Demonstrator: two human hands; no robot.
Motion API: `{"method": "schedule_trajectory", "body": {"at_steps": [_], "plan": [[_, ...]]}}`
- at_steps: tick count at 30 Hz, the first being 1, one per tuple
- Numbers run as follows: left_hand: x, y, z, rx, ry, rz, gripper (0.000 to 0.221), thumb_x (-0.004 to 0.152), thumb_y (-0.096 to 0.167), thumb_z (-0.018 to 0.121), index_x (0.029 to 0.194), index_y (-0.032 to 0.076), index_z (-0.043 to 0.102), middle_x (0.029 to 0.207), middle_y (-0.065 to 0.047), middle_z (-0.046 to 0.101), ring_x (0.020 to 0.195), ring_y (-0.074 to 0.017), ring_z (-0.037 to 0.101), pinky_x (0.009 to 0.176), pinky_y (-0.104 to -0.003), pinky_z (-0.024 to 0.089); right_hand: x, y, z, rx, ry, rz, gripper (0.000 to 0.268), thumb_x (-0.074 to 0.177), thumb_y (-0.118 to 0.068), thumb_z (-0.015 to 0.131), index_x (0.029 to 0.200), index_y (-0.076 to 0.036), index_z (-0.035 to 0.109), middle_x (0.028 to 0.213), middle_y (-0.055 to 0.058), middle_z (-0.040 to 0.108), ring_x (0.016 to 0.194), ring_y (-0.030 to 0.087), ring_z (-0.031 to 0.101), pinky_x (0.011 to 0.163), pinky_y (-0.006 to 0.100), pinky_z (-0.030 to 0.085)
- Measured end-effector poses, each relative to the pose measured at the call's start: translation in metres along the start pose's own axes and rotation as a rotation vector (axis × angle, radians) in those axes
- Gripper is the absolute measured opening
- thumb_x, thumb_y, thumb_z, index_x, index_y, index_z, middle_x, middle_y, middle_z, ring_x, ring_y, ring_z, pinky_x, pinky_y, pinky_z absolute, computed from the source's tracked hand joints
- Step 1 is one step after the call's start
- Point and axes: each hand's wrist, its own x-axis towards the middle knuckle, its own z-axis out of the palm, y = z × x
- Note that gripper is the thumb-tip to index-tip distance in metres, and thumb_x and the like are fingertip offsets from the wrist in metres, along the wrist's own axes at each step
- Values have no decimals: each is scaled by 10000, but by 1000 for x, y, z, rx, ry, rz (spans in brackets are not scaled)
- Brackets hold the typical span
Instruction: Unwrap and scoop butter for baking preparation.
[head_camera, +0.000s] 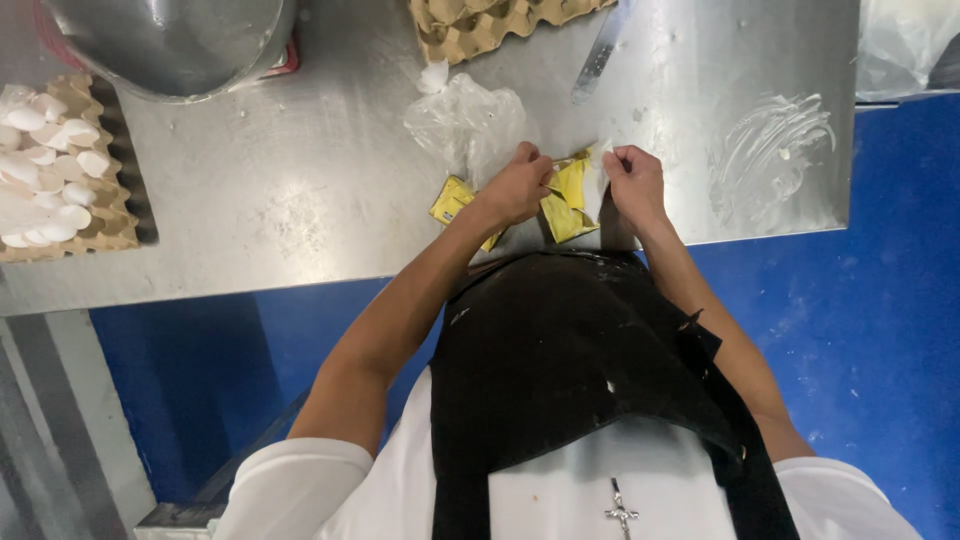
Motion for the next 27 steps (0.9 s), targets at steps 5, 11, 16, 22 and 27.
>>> {"method": "schedule_trajectory", "body": {"at_steps": [5, 11, 16, 22, 27], "plan": [[-8, 17, -12, 6, -11, 15, 268, 832, 166, 751, 998, 1, 619, 1225, -285, 508, 1056, -454, 600, 927, -478, 517, -1, -9, 0, 0, -6, 55, 174, 1001, -164, 670, 985, 5, 711, 756, -5, 649, 645, 75, 547, 566, 262, 451], [-15, 45, 1, 47, 130, -225, 292, 950, 321, 680, 1017, 37, 699, 1217, -321, 530, 998, -479, 642, 899, -519, 528, -2, 4, 2, 81, 12, 36, 165, 1011, -152, 680, 1003, 9, 715, 777, -9, 645, 654, 55, 536, 559, 256, 443], [-14, 15, 30, 72, 250, -168, 277, 979, 286, 635, 959, 22, 718, 1100, -284, 655, 1126, -442, 674, 945, -494, 568, -2, 14, -2, 117, 34, -42, 176, 1045, -150, 688, 1030, 22, 725, 812, -15, 643, 702, 48, 526, 597, 238, 437], [-15, 50, -2, 51, 155, -501, 496, 885, 331, 658, 1123, -100, 595, 1011, -317, 694, 933, -466, 701, 832, -527, 561, -4, 5, 0, 259, 24, 132, 171, 1011, -172, 661, 1022, -6, 698, 785, -23, 634, 642, 56, 507, 547, 235, 411], [-14, 12, 14, -63, 74, -504, 365, 857, 315, 656, 912, -23, 782, 872, -261, 747, 840, -379, 743, 812, -468, 575, 2, 16, 1, 160, 23, 25, 165, 1021, -147, 677, 1035, 14, 708, 842, -21, 654, 751, 52, 534, 677, 229, 463]]}}
